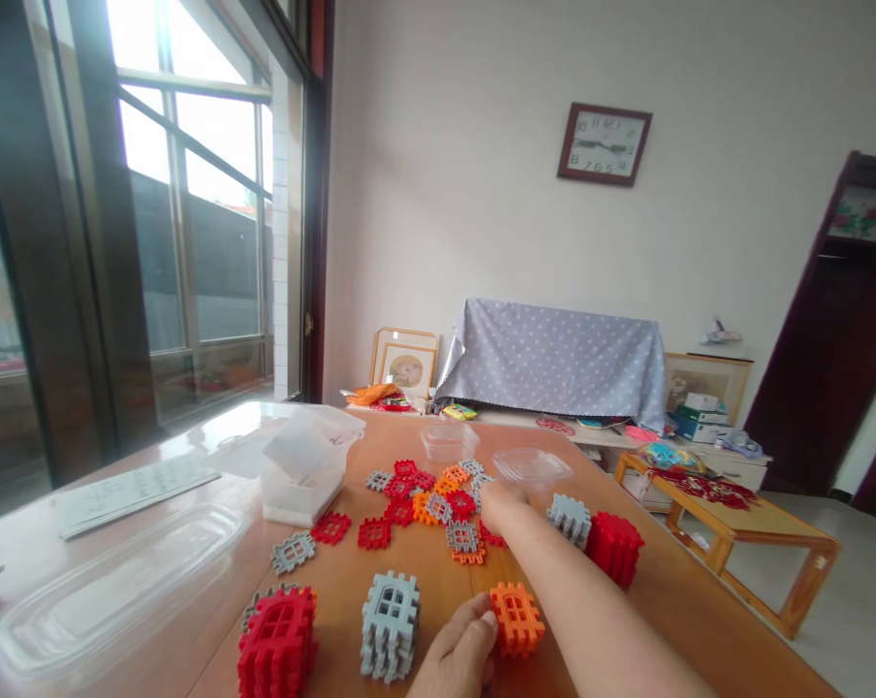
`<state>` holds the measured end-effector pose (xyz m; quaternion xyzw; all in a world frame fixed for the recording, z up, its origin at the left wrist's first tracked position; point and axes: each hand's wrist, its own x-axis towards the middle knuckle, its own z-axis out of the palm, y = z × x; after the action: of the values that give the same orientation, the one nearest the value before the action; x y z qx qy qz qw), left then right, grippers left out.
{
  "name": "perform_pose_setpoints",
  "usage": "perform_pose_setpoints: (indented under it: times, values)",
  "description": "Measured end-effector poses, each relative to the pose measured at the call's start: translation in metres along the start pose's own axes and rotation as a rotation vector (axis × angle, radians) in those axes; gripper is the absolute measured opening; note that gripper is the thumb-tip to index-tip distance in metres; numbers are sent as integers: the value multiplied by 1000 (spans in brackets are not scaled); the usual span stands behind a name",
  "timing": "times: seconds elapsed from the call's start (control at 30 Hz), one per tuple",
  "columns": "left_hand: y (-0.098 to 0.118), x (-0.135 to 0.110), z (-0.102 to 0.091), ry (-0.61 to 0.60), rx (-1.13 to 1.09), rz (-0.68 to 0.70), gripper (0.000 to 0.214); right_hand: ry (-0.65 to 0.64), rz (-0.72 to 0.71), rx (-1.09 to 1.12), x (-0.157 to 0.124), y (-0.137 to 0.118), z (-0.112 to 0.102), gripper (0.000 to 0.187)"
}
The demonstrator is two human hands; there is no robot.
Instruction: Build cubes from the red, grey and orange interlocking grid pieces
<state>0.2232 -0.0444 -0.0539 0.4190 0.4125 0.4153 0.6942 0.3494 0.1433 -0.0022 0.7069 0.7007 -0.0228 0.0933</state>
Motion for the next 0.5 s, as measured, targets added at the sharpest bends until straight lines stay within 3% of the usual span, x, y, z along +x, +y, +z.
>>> perform_pose_setpoints:
  times: [0.13,0.33,0.5]
  values:
    - [6,-5,1,31,48,-5,75,25,6,39,-1,1,-2,32]
    - [13,-11,2,26,89,-9,76,158,-6,155,-8,3,-8,33]
    - [15,-15,1,19,54,-3,76,235,-41,315,-17,11,-12,9]
